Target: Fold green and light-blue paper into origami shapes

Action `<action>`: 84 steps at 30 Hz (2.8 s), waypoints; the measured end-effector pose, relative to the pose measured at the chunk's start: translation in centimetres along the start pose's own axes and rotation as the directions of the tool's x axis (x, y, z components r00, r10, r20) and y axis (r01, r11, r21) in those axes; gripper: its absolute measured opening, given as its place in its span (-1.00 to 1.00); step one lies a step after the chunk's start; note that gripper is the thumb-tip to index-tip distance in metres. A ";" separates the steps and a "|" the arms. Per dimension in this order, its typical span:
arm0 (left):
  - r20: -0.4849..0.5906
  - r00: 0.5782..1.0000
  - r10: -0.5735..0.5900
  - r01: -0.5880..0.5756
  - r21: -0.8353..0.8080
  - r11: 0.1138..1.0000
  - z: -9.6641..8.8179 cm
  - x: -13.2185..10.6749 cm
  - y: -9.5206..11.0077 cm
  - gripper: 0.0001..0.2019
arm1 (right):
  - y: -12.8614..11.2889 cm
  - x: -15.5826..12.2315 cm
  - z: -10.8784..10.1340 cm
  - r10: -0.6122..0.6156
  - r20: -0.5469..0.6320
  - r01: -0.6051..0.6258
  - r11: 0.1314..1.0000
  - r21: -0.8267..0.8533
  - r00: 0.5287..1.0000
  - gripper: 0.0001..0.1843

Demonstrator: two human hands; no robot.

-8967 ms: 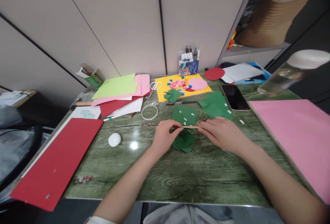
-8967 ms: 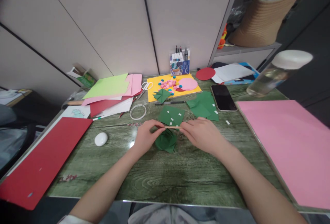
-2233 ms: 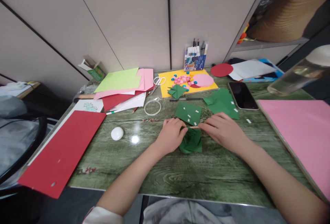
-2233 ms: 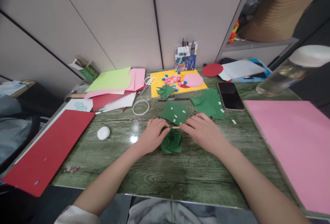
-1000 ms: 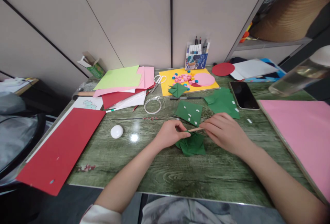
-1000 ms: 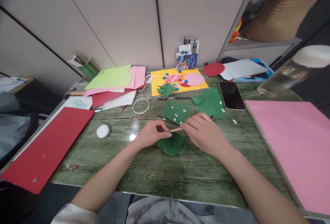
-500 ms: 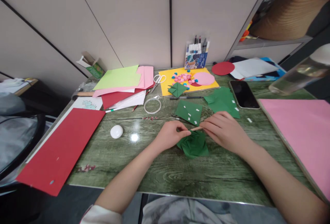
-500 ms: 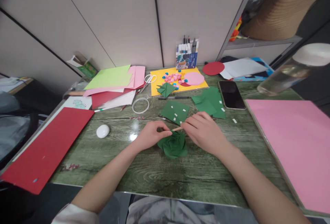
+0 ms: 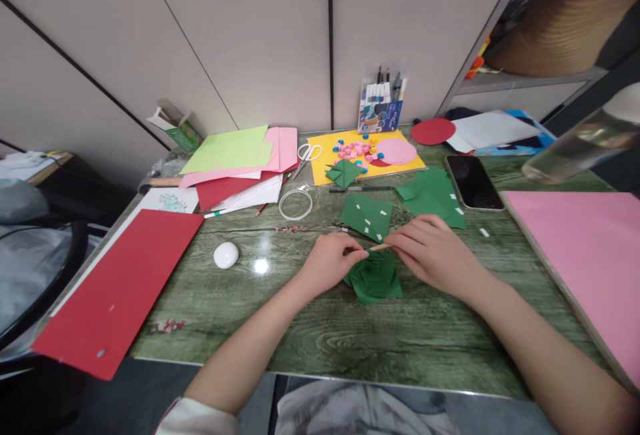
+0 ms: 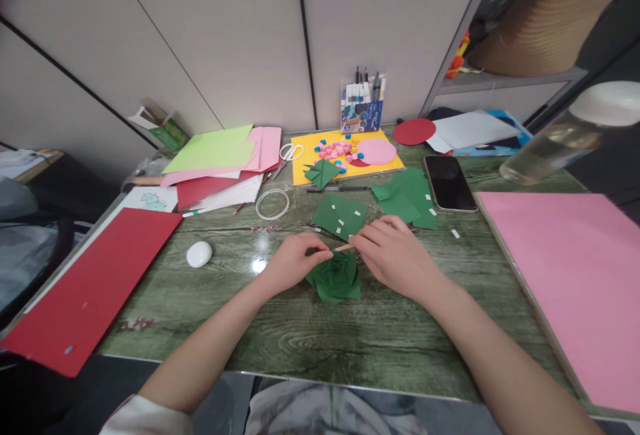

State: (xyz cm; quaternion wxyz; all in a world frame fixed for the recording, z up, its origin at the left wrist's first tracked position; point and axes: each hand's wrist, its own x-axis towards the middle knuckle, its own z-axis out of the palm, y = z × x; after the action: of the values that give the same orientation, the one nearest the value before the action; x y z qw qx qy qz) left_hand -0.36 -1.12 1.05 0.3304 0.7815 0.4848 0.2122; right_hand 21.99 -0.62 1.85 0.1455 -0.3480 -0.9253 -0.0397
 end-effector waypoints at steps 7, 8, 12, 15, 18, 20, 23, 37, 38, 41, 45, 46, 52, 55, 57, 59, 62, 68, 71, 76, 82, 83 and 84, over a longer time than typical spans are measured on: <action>0.015 1.000 -0.004 0.004 0.054 0.999 0.1 0.2 0.0 -0.82 | 0.3 -0.1 -0.2 0.023 0.009 -0.023 1.000 0.016 1.000 -0.79; 0.016 1.000 -0.007 0.006 0.052 0.999 0.0 0.2 -0.1 -0.82 | 0.4 -0.1 -0.2 0.029 0.006 -0.029 0.999 0.019 1.000 -0.79; 0.000 1.000 -0.024 0.024 0.026 0.999 0.0 0.1 -0.5 -0.83 | 1.0 -0.1 -0.5 0.047 0.000 -0.047 0.999 0.023 0.999 -0.78; -0.008 0.998 -0.068 0.067 -0.044 0.997 0.0 0.1 -0.9 -0.85 | 1.7 -0.4 -0.6 0.092 0.019 -0.092 0.996 0.008 0.996 -0.79; 0.016 0.991 -0.131 0.132 -0.174 0.976 0.1 0.4 -1.4 -0.85 | 2.1 -0.7 -0.7 0.234 0.046 -0.234 0.972 -0.020 0.971 -0.81; 0.031 0.985 -0.171 0.173 -0.270 0.947 0.2 0.6 -1.8 -0.85 | 2.0 -0.7 -0.7 0.354 0.057 -0.357 0.933 0.049 0.933 -0.81; 0.033 0.976 -0.217 0.213 -0.387 0.897 0.1 0.9 -2.1 -0.83 | 1.5 -0.4 -0.7 0.498 0.116 -0.510 0.818 0.267 0.859 -0.80; 0.106 0.977 -0.184 0.210 -0.606 0.767 0.1 0.8 -1.5 -0.68 | -1.5 0.8 0.9 0.499 0.290 -0.569 0.613 0.548 0.817 -0.78; 0.079 0.981 -0.179 0.190 -0.604 0.774 0.0 0.8 -1.3 -0.67 | -1.6 0.8 0.9 0.500 0.290 -0.569 0.607 0.555 0.816 -0.79; 0.058 0.989 -0.133 0.139 -0.625 0.768 -0.3 0.6 -0.8 -0.64 | -1.8 0.8 0.8 0.508 0.293 -0.576 0.597 0.558 0.810 -0.78; 0.153 0.988 -0.016 0.122 -0.710 0.693 0.4 0.4 -0.1 -0.62 | -2.3 0.9 0.5 0.495 0.289 -0.564 0.607 0.560 0.819 -0.76; 0.165 0.986 -0.006 0.125 -0.720 0.683 0.6 0.3 0.0 -0.63 | -2.4 0.9 0.5 0.489 0.290 -0.559 0.605 0.567 0.823 -0.75; 0.146 0.981 -0.131 0.194 -0.606 0.771 1.5 0.3 0.1 -0.78 | -2.6 1.0 1.1 0.470 0.343 -0.572 0.538 0.619 0.813 -0.76; 0.131 0.983 -0.127 0.180 -0.594 0.784 1.4 0.3 0.1 -0.82 | -2.6 1.0 0.9 0.461 0.340 -0.564 0.545 0.620 0.819 -0.77; 0.092 0.987 -0.135 0.164 -0.570 0.805 1.3 0.3 0.1 -0.85 | -2.5 0.9 0.4 0.454 0.310 -0.539 0.570 0.619 0.835 -0.74; 0.020 0.987 -0.159 0.146 -0.520 0.841 1.2 0.4 0.0 -0.87 | -2.2 0.8 -0.2 0.453 0.232 -0.491 0.619 0.614 0.861 -0.69; -0.066 0.983 -0.171 0.123 -0.454 0.883 1.1 0.6 -0.3 -0.90 | -1.4 0.5 -0.8 0.434 0.143 -0.441 0.733 0.519 0.890 -0.64; -0.121 0.964 -0.235 0.145 -0.498 0.855 1.4 0.7 -0.8 -0.93 | -0.5 0.0 -0.5 0.392 0.188 -0.429 0.870 0.243 0.901 -0.66; -0.188 0.948 -0.256 0.133 -0.499 0.856 1.7 0.6 -0.8 -0.80 | -0.9 0.0 -0.3 0.382 0.205 -0.416 0.895 0.162 0.901 -0.67; -0.267 0.943 -0.201 0.081 -0.401 0.912 1.8 0.3 -0.4 -0.76 | -1.0 0.1 -0.4 0.345 0.224 -0.383 0.911 0.156 0.912 -0.70; -0.301 0.945 -0.128 0.013 -0.357 0.934 1.8 0.3 -0.6 -0.85 | -0.9 0.0 -0.5 0.316 0.168 -0.347 0.913 0.215 0.934 -0.71; -0.309 0.945 -0.110 -0.005 -0.350 0.937 1.8 0.3 -0.6 -0.87 | -0.9 0.0 -0.5 0.315 0.157 -0.344 0.913 0.221 0.936 -0.71; -0.315 0.945 -0.092 -0.021 -0.338 0.941 1.8 0.3 -0.7 -0.89 | -0.9 0.0 -0.5 0.315 0.152 -0.343 0.912 0.224 0.937 -0.71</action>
State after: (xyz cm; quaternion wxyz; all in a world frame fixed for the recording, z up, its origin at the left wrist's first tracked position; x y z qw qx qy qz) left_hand 0.53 -1.15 -0.71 0.3781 0.6585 0.5036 0.4122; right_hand 21.49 -1.43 2.37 0.1399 -0.4796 -0.8578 0.1204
